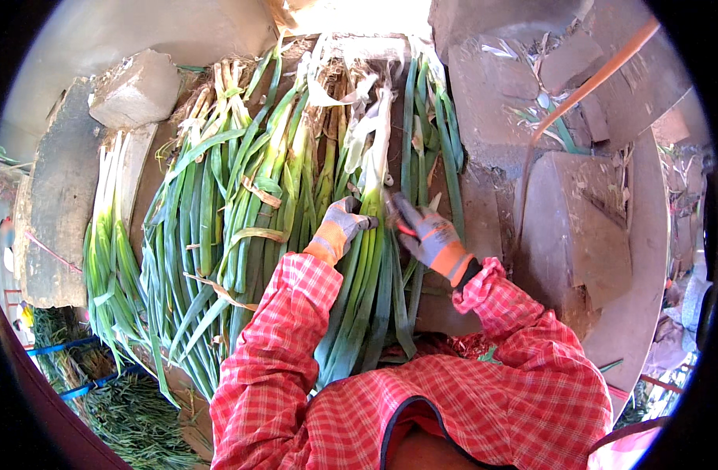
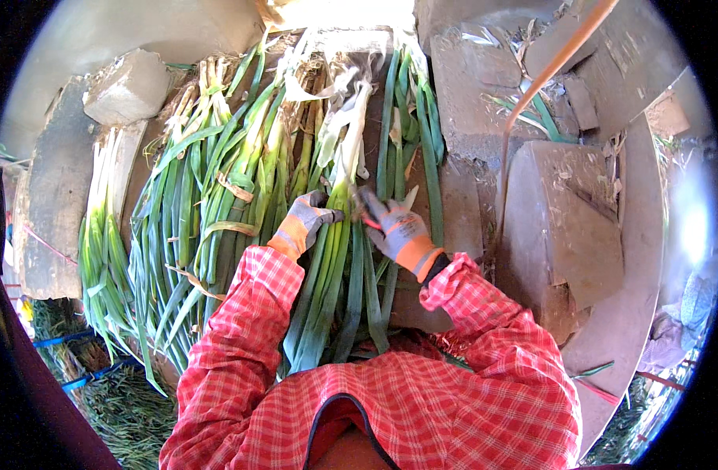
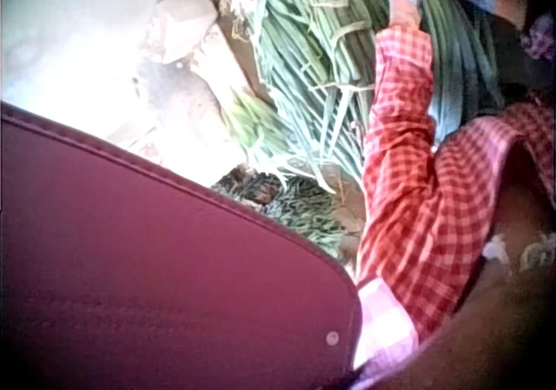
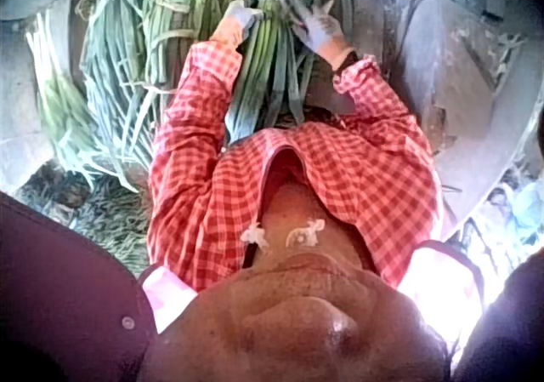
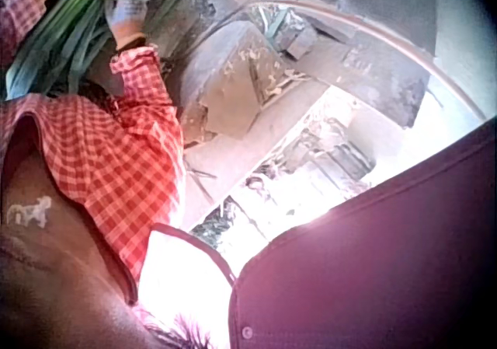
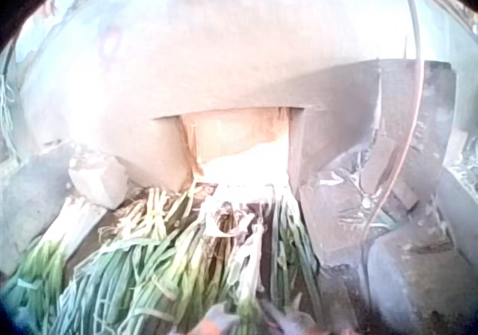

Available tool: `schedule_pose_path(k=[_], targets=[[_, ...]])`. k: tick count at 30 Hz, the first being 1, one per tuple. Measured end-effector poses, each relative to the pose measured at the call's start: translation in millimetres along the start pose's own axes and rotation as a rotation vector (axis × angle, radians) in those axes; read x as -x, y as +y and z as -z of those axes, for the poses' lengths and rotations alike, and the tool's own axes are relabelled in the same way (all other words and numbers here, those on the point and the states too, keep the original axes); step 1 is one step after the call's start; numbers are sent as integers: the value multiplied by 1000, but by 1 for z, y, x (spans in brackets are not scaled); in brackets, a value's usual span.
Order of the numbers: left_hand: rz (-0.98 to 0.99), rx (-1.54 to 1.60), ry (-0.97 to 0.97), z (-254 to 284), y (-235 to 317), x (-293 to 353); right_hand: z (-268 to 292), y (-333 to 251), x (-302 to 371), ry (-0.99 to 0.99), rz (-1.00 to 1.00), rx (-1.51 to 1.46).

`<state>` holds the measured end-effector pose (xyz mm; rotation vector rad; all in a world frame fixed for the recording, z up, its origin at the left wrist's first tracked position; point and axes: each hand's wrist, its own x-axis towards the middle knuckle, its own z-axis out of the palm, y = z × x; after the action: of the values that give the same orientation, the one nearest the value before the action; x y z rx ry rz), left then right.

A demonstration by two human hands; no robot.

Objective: The person repeatedly picks up bundles of green onions, trims the root ends with a knife, and places the trimmed onions aside. The process is continuous and repetitive throughout the clip.

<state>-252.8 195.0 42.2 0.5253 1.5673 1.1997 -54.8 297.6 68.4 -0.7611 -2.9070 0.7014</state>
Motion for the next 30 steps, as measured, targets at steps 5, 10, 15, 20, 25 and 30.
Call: schedule_pose_path(k=[5,10,15,20,25,30], targets=[[36,-46,25,0,-12,4,-6,28,-33,223,-130,-63],[126,459,8,0,5,28,-8,41,-59,127,-222,-46],[-31,236,-123,14,28,57,-42,69,-42,526,-84,273],[48,273,-261,17,32,81,-6,3,-63,-66,-404,-1746],[178,325,-428,20,15,98,-16,-7,-122,221,-401,-2477],[-177,-567,110,3,3,80,-38,-25,-151,109,-336,-2220]])
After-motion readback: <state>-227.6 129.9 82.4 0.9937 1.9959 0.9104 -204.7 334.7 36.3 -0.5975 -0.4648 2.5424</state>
